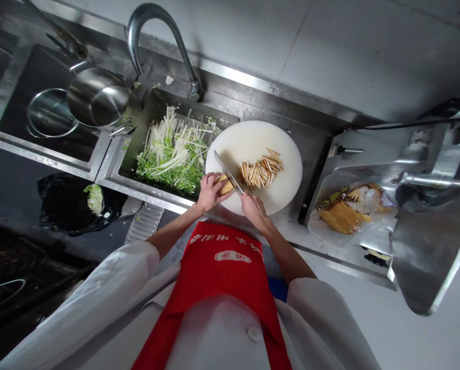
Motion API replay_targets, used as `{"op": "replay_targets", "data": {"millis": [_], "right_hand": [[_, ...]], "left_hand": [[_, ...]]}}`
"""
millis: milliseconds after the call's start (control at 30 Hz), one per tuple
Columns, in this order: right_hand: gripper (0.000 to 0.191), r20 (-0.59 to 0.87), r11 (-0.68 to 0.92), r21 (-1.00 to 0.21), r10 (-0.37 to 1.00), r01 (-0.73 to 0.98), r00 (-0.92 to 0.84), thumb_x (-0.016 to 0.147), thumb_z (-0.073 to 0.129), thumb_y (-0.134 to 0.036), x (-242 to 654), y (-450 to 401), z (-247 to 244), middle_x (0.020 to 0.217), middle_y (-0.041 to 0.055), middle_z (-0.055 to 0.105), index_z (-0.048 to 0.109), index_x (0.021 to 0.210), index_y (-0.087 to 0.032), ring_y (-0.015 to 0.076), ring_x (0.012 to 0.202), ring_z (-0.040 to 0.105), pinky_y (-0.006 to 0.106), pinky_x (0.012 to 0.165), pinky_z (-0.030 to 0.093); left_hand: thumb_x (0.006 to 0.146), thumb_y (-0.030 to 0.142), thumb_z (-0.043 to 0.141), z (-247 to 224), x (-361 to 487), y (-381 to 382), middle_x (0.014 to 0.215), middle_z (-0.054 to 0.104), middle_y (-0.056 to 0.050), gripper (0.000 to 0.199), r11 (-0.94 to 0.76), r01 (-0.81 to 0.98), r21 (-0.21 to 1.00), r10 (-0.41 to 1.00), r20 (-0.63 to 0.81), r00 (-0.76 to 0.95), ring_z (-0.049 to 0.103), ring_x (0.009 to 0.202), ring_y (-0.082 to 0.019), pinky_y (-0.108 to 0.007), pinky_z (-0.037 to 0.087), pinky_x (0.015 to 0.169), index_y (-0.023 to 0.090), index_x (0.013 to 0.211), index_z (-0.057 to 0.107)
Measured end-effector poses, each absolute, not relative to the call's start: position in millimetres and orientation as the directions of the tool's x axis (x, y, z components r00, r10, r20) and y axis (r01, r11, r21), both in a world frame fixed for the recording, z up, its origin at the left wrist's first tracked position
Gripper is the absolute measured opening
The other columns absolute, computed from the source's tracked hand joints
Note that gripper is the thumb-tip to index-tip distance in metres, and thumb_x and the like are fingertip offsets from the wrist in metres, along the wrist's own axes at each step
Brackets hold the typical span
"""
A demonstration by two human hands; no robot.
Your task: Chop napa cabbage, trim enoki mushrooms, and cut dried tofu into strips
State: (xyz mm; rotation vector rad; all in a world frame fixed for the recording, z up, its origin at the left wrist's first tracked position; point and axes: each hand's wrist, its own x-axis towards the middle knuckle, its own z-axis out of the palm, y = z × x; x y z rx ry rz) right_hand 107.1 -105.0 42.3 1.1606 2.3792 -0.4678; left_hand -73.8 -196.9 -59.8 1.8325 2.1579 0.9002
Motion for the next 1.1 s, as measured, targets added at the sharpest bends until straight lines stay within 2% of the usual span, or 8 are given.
{"op": "replay_targets", "data": {"millis": [67, 133, 300, 400, 500, 733, 933, 1100], "right_hand": [[0.038, -0.538, 0.575, -0.109, 0.652, 0.811, -0.534, 0.112, 0.033, -0.034, 117.7, -94.8, 44.8, 0.112, 0.0195, 0.076, 0.062, 0.124, -0.012, 0.0293, 0.107, 0.073, 0.031, 0.086, 0.048], [0.039, -0.541, 0.562, -0.089, 0.666, 0.822, -0.514, 0.112, 0.032, -0.035, 129.0, -89.4, 48.1, 0.112, 0.0193, 0.076, 0.063, 0.122, -0.012, 0.0289, 0.106, 0.073, 0.031, 0.086, 0.047], [0.040, -0.567, 0.586, -0.040, 0.654, 0.809, -0.502, 0.112, 0.029, -0.032, 138.9, -99.5, 51.1, 0.111, 0.0190, 0.077, 0.061, 0.124, -0.011, 0.0259, 0.103, 0.074, 0.030, 0.087, 0.047], [0.040, -0.571, 0.609, -0.023, 0.643, 0.793, -0.511, 0.112, 0.028, -0.032, 135.8, -106.0, 53.5, 0.111, 0.0199, 0.077, 0.059, 0.127, -0.012, 0.0251, 0.103, 0.074, 0.030, 0.087, 0.048], [0.040, -0.559, 0.618, 0.002, 0.653, 0.786, -0.511, 0.113, 0.026, -0.033, 137.3, -108.3, 63.1, 0.109, 0.0199, 0.077, 0.058, 0.126, -0.013, 0.0266, 0.102, 0.075, 0.031, 0.085, 0.049], [0.039, -0.579, 0.622, 0.019, 0.645, 0.782, -0.499, 0.112, 0.027, -0.033, 153.3, -121.7, 88.6, 0.101, 0.0195, 0.076, 0.056, 0.128, -0.013, 0.0276, 0.097, 0.076, 0.031, 0.084, 0.049], [0.038, -0.553, 0.617, -0.045, 0.640, 0.786, -0.534, 0.113, 0.027, -0.028, 114.3, -112.0, 62.9, 0.110, 0.0224, 0.075, 0.057, 0.125, -0.008, 0.0255, 0.105, 0.074, 0.028, 0.087, 0.047], [0.037, -0.560, 0.619, 0.005, 0.652, 0.785, -0.511, 0.113, 0.028, -0.030, 116.5, -107.4, 66.2, 0.110, 0.0207, 0.076, 0.058, 0.126, -0.011, 0.0266, 0.104, 0.075, 0.030, 0.086, 0.048]], "left_hand": [[0.094, 0.050, 0.070, -62.1, -71.3, -202.5, 0.139, 0.057, -0.018, 0.047, 0.125, 0.843, 0.523, 0.937, 0.218, -0.274, 0.050, 0.125, -0.037, -0.057, 0.046, 0.104, 0.025, 0.134, 0.068], [0.095, 0.044, 0.069, -64.1, -65.6, -201.0, 0.138, 0.056, -0.017, 0.044, 0.128, 0.838, 0.530, 0.943, 0.198, -0.269, 0.051, 0.121, -0.036, -0.055, 0.048, 0.102, 0.026, 0.135, 0.068], [0.095, 0.043, 0.068, -58.8, -53.7, -181.4, 0.137, 0.056, -0.019, 0.037, 0.115, 0.842, 0.527, 0.942, 0.212, -0.262, 0.050, 0.120, -0.037, -0.056, 0.046, 0.101, 0.022, 0.126, 0.071], [0.104, 0.037, 0.053, -55.8, -56.2, -171.7, 0.122, 0.064, -0.016, 0.028, 0.054, 0.837, 0.545, 0.949, 0.233, -0.213, 0.051, 0.115, -0.033, -0.051, 0.046, 0.099, 0.020, 0.112, 0.073], [0.107, 0.028, 0.045, -57.9, -60.1, -165.4, 0.107, 0.066, -0.013, 0.029, -0.019, 0.838, 0.545, 0.964, 0.233, -0.130, 0.054, 0.103, -0.028, -0.045, 0.047, 0.094, 0.020, 0.102, 0.072], [0.107, 0.028, 0.046, -65.0, -59.7, -161.1, 0.105, 0.066, -0.011, 0.027, -0.007, 0.860, 0.510, 0.968, 0.221, -0.123, 0.055, 0.099, -0.027, -0.044, 0.046, 0.089, 0.021, 0.097, 0.070], [0.108, 0.029, 0.043, -69.8, -59.7, -161.7, 0.106, 0.067, -0.012, 0.029, -0.025, 0.850, 0.527, 0.961, 0.248, -0.125, 0.057, 0.098, -0.027, -0.045, 0.047, 0.089, 0.020, 0.101, 0.070], [0.108, 0.028, 0.043, -73.9, -60.1, -162.8, 0.098, 0.065, -0.011, 0.029, -0.048, 0.858, 0.512, 0.951, 0.286, -0.118, 0.056, 0.094, -0.025, -0.042, 0.048, 0.087, 0.018, 0.096, 0.068]]}}
